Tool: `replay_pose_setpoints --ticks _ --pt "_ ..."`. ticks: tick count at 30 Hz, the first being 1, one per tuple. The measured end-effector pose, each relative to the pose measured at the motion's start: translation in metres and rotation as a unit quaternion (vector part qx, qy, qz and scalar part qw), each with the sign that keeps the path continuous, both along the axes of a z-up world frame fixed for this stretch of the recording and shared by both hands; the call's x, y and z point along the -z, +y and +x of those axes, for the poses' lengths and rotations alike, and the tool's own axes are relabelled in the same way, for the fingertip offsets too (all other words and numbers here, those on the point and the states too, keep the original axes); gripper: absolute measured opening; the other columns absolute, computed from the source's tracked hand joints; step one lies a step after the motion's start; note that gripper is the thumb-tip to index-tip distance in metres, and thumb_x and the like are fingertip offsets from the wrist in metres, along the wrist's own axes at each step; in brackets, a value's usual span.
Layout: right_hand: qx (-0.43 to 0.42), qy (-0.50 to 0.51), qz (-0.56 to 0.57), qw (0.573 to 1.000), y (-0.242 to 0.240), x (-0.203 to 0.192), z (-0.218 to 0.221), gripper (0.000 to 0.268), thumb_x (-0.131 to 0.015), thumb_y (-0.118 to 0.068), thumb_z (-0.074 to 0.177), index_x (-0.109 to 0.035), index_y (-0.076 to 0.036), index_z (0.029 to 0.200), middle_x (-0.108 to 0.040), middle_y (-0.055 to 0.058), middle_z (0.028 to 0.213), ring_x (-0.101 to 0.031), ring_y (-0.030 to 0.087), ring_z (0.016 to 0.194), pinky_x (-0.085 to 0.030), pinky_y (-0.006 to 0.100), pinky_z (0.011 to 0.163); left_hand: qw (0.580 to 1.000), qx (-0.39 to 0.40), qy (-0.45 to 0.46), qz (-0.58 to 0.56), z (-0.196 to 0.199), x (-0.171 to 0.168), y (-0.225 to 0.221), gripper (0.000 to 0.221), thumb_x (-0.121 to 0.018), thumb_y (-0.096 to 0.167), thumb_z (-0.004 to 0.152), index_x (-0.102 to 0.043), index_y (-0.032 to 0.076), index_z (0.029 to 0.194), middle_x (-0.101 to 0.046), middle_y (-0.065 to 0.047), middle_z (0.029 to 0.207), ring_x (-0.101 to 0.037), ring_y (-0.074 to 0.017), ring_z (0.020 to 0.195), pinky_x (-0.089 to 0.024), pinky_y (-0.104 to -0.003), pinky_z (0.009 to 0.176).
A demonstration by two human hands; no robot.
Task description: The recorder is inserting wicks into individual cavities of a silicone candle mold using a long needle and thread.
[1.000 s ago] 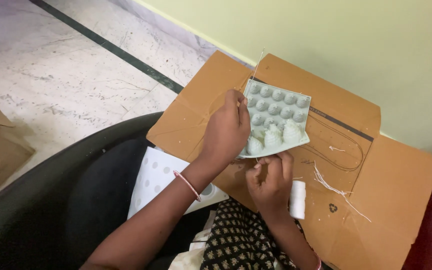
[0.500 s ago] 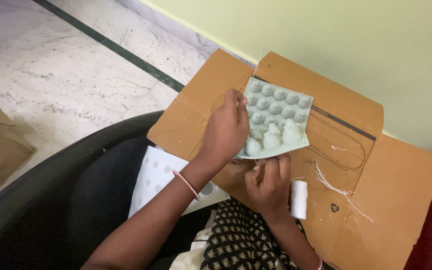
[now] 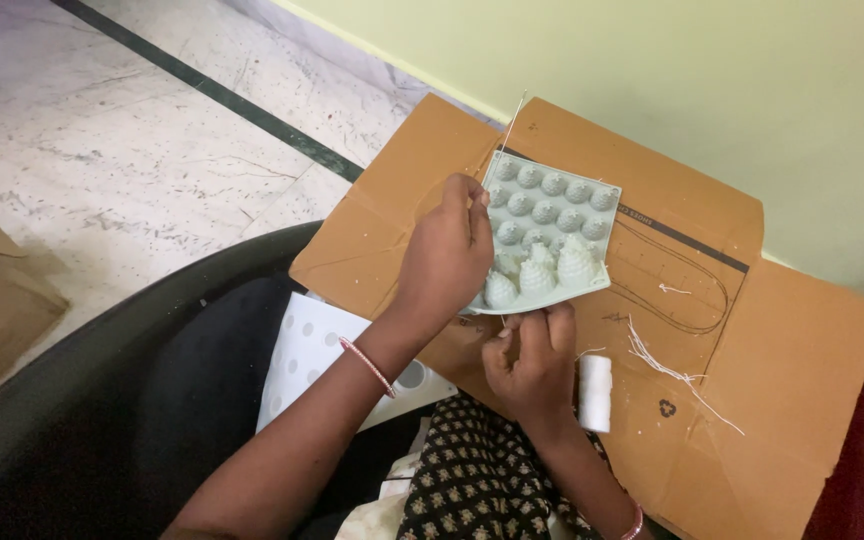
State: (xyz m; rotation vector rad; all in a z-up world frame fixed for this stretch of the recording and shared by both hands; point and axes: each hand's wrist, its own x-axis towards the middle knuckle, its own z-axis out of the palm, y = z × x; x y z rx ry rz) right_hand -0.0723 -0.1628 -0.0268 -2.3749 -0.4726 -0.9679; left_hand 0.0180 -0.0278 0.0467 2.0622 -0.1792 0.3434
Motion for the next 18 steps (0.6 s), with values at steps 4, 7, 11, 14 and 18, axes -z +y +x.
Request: replay_pose_setpoints --ticks 4,7,11,14,18 --pt "-0.001 -0.018 0.061 0.998 -0.005 -0.007 -0.010 0.023 -0.065 -0.014 0.084 -0.054 0.001 0.098 -0.054 0.018 0.097 -0.059 0.033 0.087 -0.050 0.043 0.073 0.998 0.016 -0.054 0.002 -0.002 0.012 0.012 0.015 -0.052 0.018 0.105 -0.052 0.005 0.112 -0.067 -0.025 0.078 -0.066 -0.0478 0.075 -0.048 -0.057 0.063" --pt "-0.103 -0.108 0.072 0.986 -0.023 -0.032 -0.021 0.029 -0.067 -0.022 0.092 -0.053 -0.001 0.107 -0.063 0.013 0.096 -0.066 0.028 0.079 -0.056 0.039 0.070 0.995 0.047 -0.069 0.054 -0.002 0.016 0.016 0.014 -0.056 0.018 0.103 -0.055 0.005 0.109 -0.067 -0.023 0.077 -0.066 -0.0455 0.076 -0.048 -0.056 0.063" --pt "-0.053 -0.100 0.026 0.993 -0.069 -0.111 -0.017 0.018 -0.067 -0.019 0.098 -0.060 -0.003 0.099 -0.066 0.009 0.086 -0.065 0.025 0.071 -0.053 0.035 0.065 0.989 0.101 0.013 0.106 -0.015 0.008 0.029 0.013 -0.059 0.018 0.098 -0.059 0.006 0.103 -0.066 -0.020 0.071 -0.066 -0.0417 0.070 -0.048 -0.053 0.062" --pt "-0.041 0.045 0.175 0.983 -0.125 -0.179 0.019 0.014 -0.062 -0.013 0.105 -0.065 0.000 0.101 -0.067 0.005 0.085 -0.064 0.015 0.075 -0.054 0.027 0.071 0.987 0.107 0.059 0.106 -0.025 0.005 0.028 0.014 -0.061 0.019 0.095 -0.062 0.006 0.100 -0.066 -0.016 0.068 -0.065 -0.0365 0.065 -0.048 -0.048 0.060" --pt "0.017 0.292 0.053 0.955 -0.191 -0.172 0.045 0.021 -0.065 -0.013 0.101 -0.070 0.000 0.116 -0.069 0.007 0.096 -0.061 0.010 0.082 -0.051 0.024 0.073 0.983 0.109 0.137 0.053 -0.031 -0.005 0.019 0.015 -0.061 0.019 0.093 -0.065 0.005 0.096 -0.064 -0.010 0.064 -0.063 -0.0240 0.057 -0.047 -0.039 0.056"
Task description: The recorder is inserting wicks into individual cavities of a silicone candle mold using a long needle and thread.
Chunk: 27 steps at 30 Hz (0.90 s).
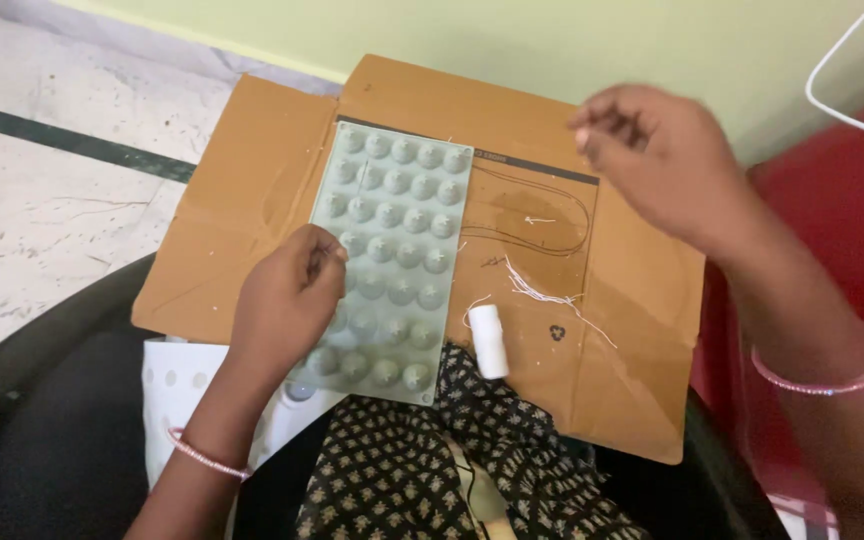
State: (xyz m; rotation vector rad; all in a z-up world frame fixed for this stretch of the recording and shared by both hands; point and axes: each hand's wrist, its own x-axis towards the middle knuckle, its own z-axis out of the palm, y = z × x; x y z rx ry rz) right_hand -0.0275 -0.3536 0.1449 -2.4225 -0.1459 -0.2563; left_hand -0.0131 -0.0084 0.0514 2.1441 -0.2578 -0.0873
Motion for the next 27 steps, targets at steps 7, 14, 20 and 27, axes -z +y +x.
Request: replay_pose_setpoints --ticks 7,14,20,27 --pt "0.038 0.116 -0.047 0.991 -0.026 0.096 -0.053 0.025 -0.068 -0.016 0.094 -0.071 -0.004 0.116 -0.073 0.006 0.097 -0.066 0.014 0.080 -0.055 0.031 0.074 0.990 0.046 0.083 -0.100 -0.010 0.034 -0.025 0.017 -0.060 0.020 0.094 -0.065 0.004 0.095 -0.066 -0.006 0.067 -0.062 -0.0130 0.060 -0.049 -0.031 0.056" --pt "-0.066 0.008 -0.063 0.996 0.033 0.121 -0.002 0.023 -0.067 -0.016 0.093 -0.073 -0.005 0.112 -0.069 0.010 0.099 -0.069 0.023 0.086 -0.055 0.035 0.076 0.990 0.064 0.062 -0.105 -0.013 0.011 -0.050 0.016 -0.062 0.019 0.094 -0.064 0.003 0.096 -0.068 -0.005 0.070 -0.064 -0.0111 0.062 -0.050 -0.029 0.058" --pt "-0.146 -0.072 -0.232 0.959 0.052 0.138 0.021 0.012 -0.070 -0.017 0.088 -0.072 -0.007 0.094 -0.064 0.010 0.088 -0.064 0.032 0.088 -0.053 0.044 0.076 0.985 0.029 0.103 -0.137 -0.004 0.009 -0.034 0.015 -0.060 0.018 0.096 -0.063 0.004 0.095 -0.064 -0.003 0.068 -0.060 -0.0091 0.058 -0.048 -0.027 0.053" --pt "-0.130 -0.111 -0.303 0.938 0.054 0.153 0.016 0.012 -0.067 -0.014 0.088 -0.062 -0.002 0.089 -0.059 0.013 0.087 -0.062 0.032 0.088 -0.053 0.044 0.076 0.963 0.054 0.131 -0.229 -0.004 0.030 -0.039 0.015 -0.059 0.018 0.099 -0.062 0.004 0.095 -0.061 0.001 0.071 -0.060 -0.0054 0.065 -0.050 -0.025 0.053"
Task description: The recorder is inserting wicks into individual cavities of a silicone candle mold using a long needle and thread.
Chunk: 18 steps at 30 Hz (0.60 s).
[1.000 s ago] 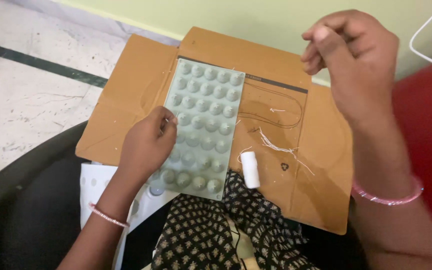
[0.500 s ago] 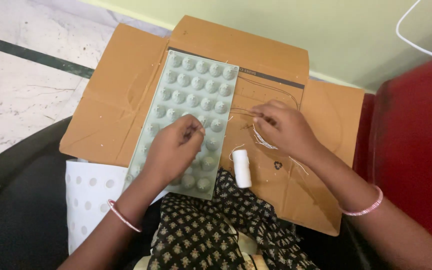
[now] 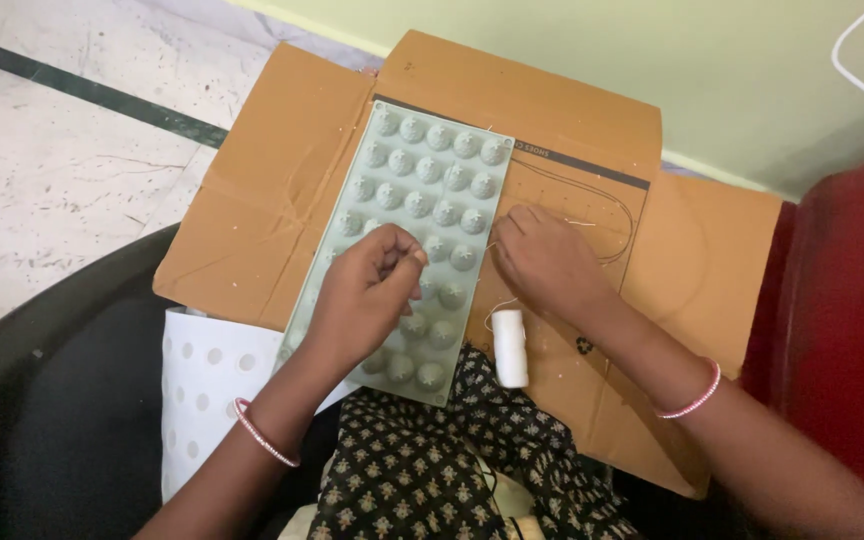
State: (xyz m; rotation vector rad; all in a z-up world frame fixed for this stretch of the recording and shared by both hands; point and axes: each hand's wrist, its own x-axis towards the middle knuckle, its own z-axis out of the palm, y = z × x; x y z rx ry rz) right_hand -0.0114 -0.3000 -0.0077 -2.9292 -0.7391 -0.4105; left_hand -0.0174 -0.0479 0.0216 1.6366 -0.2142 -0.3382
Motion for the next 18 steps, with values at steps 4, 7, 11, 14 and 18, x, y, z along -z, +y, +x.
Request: replay_pose_setpoints --ticks 4,7,11,14,18 --pt "-0.007 0.007 0.042 0.999 -0.001 -0.010 -0.006 0.014 -0.067 -0.013 0.087 -0.060 -0.001 0.090 -0.059 0.014 0.088 -0.061 0.033 0.087 -0.052 0.044 0.075 1.000 0.004 0.005 -0.003 -0.007 0.000 -0.008 0.014 -0.060 0.017 0.098 -0.063 0.004 0.096 -0.061 0.001 0.072 -0.059 -0.0052 0.064 -0.049 -0.025 0.053" --pt "0.020 0.106 0.146 0.983 -0.003 -0.019 -0.016 0.014 -0.066 -0.012 0.084 -0.059 0.000 0.089 -0.059 0.014 0.087 -0.061 0.031 0.082 -0.052 0.042 0.073 1.000 -0.005 0.018 -0.013 -0.011 0.004 -0.015 0.013 -0.061 0.017 0.098 -0.063 0.004 0.097 -0.065 -0.001 0.075 -0.058 -0.0064 0.062 -0.049 -0.025 0.054" --pt "0.041 0.253 0.309 0.916 -0.018 0.000 -0.032 0.010 -0.061 -0.007 0.088 -0.059 0.000 0.094 -0.060 0.009 0.089 -0.060 0.019 0.079 -0.051 0.033 0.072 0.987 0.055 0.003 -0.152 -0.003 0.031 -0.040 0.009 -0.057 0.012 0.099 -0.058 0.004 0.101 -0.066 0.003 0.111 -0.064 -0.0065 0.075 -0.055 -0.025 0.066" --pt "0.046 0.336 0.455 0.823 -0.032 0.034 -0.030 0.007 -0.057 -0.008 0.097 -0.059 -0.001 0.099 -0.060 0.004 0.093 -0.059 0.010 0.084 -0.052 0.027 0.075 0.975 0.099 0.014 -0.199 0.003 0.056 -0.059 0.008 -0.054 0.011 0.101 -0.055 0.005 0.105 -0.066 0.001 0.116 -0.069 -0.0085 0.080 -0.057 -0.026 0.069" --pt "0.080 0.405 0.553 0.724 -0.038 0.042 -0.020 0.009 -0.055 -0.011 0.101 -0.059 -0.003 0.104 -0.063 0.000 0.094 -0.062 0.007 0.082 -0.055 0.025 0.073 0.993 0.081 -0.060 -0.056 -0.004 0.037 -0.067 0.010 -0.054 0.013 0.104 -0.055 0.005 0.109 -0.068 -0.010 0.089 -0.073 -0.0172 0.078 -0.056 -0.033 0.067"
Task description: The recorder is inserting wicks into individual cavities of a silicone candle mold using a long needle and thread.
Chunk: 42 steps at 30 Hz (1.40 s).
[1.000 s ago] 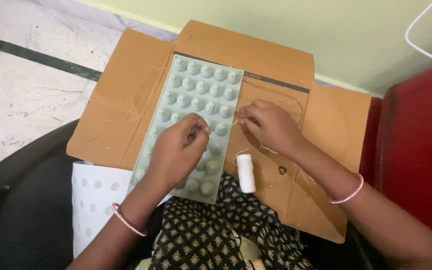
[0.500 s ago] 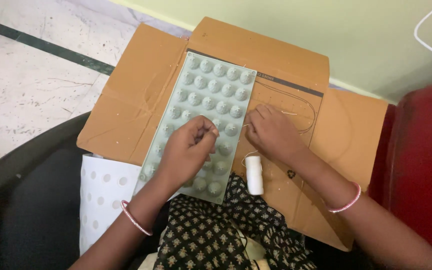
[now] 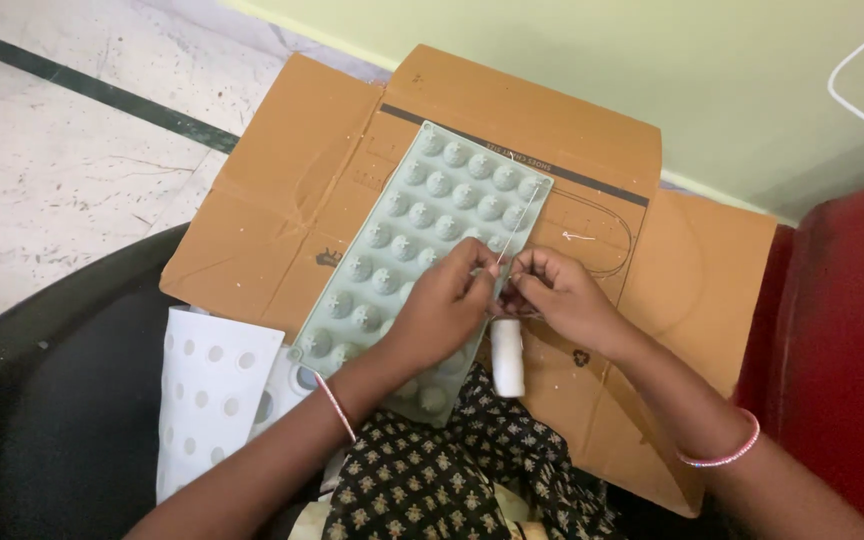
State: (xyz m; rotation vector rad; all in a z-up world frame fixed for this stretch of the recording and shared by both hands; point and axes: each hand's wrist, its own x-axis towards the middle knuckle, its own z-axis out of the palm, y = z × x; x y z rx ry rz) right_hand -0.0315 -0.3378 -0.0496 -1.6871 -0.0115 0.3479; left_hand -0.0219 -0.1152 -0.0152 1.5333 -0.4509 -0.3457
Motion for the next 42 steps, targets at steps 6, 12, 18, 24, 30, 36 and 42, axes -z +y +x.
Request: replay_pose_setpoints --ticks 6,12,18,24,30,36,42 --pt "0.036 -0.102 -0.181 0.978 -0.039 -0.049 -0.004 0.014 -0.060 -0.012 0.100 -0.064 -0.001 0.107 -0.065 0.000 0.095 -0.060 0.006 0.084 -0.052 0.024 0.073 0.942 0.015 -0.263 0.207 -0.013 -0.002 0.003 0.012 -0.056 0.013 0.097 -0.055 0.004 0.104 -0.066 -0.018 0.077 -0.066 -0.0388 0.079 -0.050 -0.051 0.069" --pt "-0.008 -0.043 -0.293 0.955 -0.042 -0.081 -0.018 0.020 -0.066 -0.014 0.093 -0.071 -0.004 0.109 -0.069 0.001 0.087 -0.059 0.008 0.076 -0.051 0.026 0.068 0.862 -0.020 -0.401 0.310 0.002 0.013 0.007 0.009 -0.056 0.013 0.095 -0.053 0.005 0.099 -0.063 -0.017 0.072 -0.063 -0.0386 0.076 -0.049 -0.052 0.070" --pt "-0.121 -0.089 -0.326 0.933 -0.011 -0.081 -0.023 0.021 -0.073 -0.017 0.085 -0.072 -0.004 0.101 -0.069 0.005 0.087 -0.064 0.016 0.076 -0.054 0.032 0.068 0.890 -0.073 -0.344 0.290 0.008 0.000 0.018 0.012 -0.054 0.015 0.100 -0.053 0.003 0.102 -0.066 -0.020 0.074 -0.064 -0.0416 0.074 -0.049 -0.054 0.069" --pt "-0.153 -0.191 -0.426 0.871 -0.001 -0.061 -0.022 0.012 -0.072 -0.014 0.083 -0.070 -0.006 0.091 -0.067 0.010 0.086 -0.065 0.022 0.080 -0.053 0.036 0.071 0.890 -0.085 -0.328 0.306 0.007 0.003 0.017 0.013 -0.055 0.017 0.100 -0.054 0.004 0.102 -0.067 -0.020 0.076 -0.065 -0.0412 0.075 -0.049 -0.055 0.068" --pt "-0.064 -0.040 -0.249 0.966 -0.027 -0.041 -0.011 0.008 -0.069 -0.011 0.090 -0.067 -0.003 0.091 -0.063 0.004 0.081 -0.058 0.011 0.070 -0.051 0.031 0.064 0.946 -0.114 -0.245 0.177 -0.006 -0.020 0.017 0.012 -0.062 0.016 0.099 -0.061 0.004 0.100 -0.069 -0.014 0.080 -0.068 -0.0310 0.075 -0.052 -0.044 0.068" --pt "-0.054 0.027 -0.022 0.998 -0.048 -0.048 -0.004 0.009 -0.063 -0.007 0.094 -0.063 -0.001 0.101 -0.068 0.002 0.090 -0.065 0.011 0.072 -0.057 0.029 0.067 0.996 -0.003 0.009 -0.090 0.016 0.016 -0.028 0.015 -0.068 0.012 0.098 -0.068 -0.001 0.105 -0.069 0.000 0.104 -0.062 -0.0085 0.079 -0.053 -0.027 0.070" --pt "-0.059 0.050 -0.005 0.997 -0.049 -0.057 -0.003 0.012 -0.059 -0.011 0.097 -0.063 -0.002 0.103 -0.073 0.006 0.092 -0.071 0.013 0.077 -0.061 0.029 0.073 0.986 0.060 0.083 -0.133 0.024 0.035 -0.056 0.015 -0.068 0.010 0.096 -0.070 -0.003 0.102 -0.073 -0.003 0.090 -0.068 -0.0061 0.079 -0.055 -0.022 0.072"
